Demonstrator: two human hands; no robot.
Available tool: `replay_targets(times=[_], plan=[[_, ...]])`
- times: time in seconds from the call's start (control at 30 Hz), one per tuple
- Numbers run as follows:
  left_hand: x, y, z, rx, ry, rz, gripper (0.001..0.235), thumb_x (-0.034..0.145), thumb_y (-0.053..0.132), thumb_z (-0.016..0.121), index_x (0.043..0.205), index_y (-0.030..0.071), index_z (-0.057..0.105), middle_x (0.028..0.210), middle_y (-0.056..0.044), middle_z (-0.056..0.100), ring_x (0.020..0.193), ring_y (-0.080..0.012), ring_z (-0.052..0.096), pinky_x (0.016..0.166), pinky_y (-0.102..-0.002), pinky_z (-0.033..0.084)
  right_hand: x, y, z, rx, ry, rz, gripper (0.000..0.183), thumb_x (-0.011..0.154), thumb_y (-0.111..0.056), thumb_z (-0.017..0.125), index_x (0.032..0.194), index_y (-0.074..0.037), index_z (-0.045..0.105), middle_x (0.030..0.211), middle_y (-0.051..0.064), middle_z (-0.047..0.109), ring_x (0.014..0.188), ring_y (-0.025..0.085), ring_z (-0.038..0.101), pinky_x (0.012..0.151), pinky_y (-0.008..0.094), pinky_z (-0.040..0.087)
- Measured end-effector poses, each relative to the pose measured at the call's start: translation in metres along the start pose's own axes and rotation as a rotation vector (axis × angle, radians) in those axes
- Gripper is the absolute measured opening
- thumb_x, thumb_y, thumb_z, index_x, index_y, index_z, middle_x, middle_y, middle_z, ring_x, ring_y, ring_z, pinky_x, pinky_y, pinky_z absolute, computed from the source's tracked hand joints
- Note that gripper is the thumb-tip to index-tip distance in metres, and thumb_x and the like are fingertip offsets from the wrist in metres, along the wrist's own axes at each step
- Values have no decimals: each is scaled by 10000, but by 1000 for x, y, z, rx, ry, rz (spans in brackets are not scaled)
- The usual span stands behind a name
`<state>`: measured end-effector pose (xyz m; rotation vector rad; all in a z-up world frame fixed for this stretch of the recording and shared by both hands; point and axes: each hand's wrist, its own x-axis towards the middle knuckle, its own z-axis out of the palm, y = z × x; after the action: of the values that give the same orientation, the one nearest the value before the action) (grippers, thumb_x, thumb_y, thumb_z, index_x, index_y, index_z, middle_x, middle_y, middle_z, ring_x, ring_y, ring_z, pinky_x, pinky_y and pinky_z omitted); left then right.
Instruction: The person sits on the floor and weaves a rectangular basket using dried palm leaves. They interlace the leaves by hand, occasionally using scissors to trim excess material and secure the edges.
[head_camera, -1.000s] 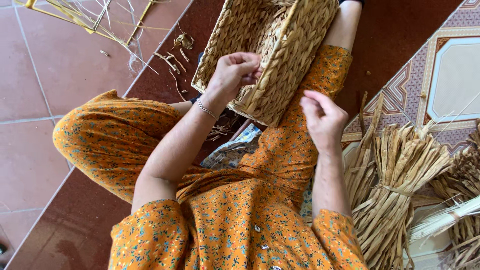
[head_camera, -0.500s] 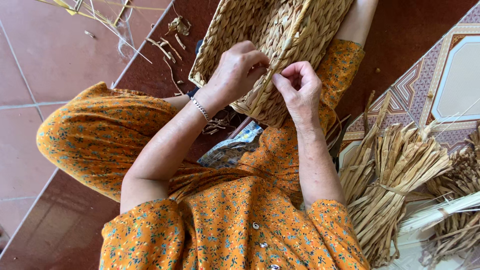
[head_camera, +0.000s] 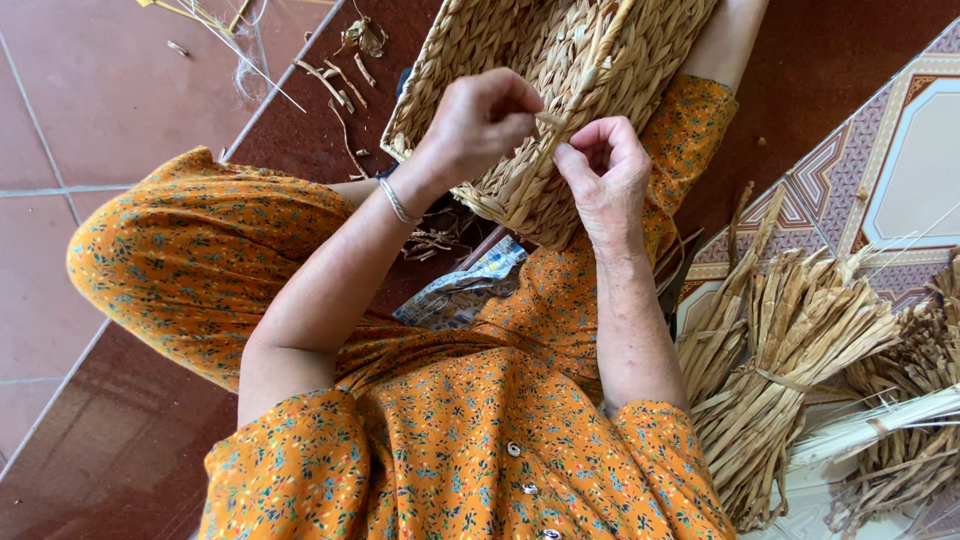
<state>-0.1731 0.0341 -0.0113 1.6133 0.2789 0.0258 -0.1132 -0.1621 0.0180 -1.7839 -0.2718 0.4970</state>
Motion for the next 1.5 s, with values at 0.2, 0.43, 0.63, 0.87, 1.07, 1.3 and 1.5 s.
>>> replay_targets(times=[0.2,0.43,0.63,0.87,1.07,1.3,1.5], plan=[[-6,-13,3,-628,-102,-260,214,908,39,757,1105,-18,695,903,-57,733,743,-103,705,687,-260,640,-4,1,0,43,-27,-59,187,950,-11,789,991,-55,613,887,-57,620,783,20,552,725,187,498],[0,-26,16,-504,-77,-213,205,891,89,804,1038,-17,708,887,-42,737,739,-91,703,656,-257,622,-11,-21,1,-227,-47,-226,93,991,7,748,1055,-18,686,958,1,676,810,64,640,731,229,553],[1,-17,9,-285,-125,-269,176,945,175,776,964,1,760,813,-29,729,702,-67,642,631,-239,554,-14,-46,-2,-474,-78,-469,107,962,14,770,1054,-1,716,956,68,696,806,129,702,707,260,577],[-9,6,9,-337,-105,-276,278,988,277,697,1031,8,750,810,-15,724,713,-67,677,642,-227,599,-15,-27,-6,-406,-39,-376,54,977,1,727,953,9,679,850,52,714,746,106,681,674,262,551],[-31,30,31,671,164,443,345,936,198,750,1207,54,591,1010,-127,644,972,-306,636,829,-411,554,-22,-1,-15,-245,-31,-160,94,1005,-57,713,957,8,665,805,19,679,714,57,589,648,233,500],[-35,30,36,754,194,386,252,964,156,698,1172,42,612,1059,-127,593,1016,-310,578,867,-439,502,-3,4,-28,-194,-251,84,236,1061,-226,658,909,-48,685,663,-20,634,560,39,542,498,214,420],[-39,36,38,903,155,371,150,946,163,667,1020,58,590,989,-120,570,967,-309,567,798,-456,476,5,3,-28,84,-337,229,250,1049,-251,674,879,-69,654,711,-31,620,592,38,536,518,209,416]])
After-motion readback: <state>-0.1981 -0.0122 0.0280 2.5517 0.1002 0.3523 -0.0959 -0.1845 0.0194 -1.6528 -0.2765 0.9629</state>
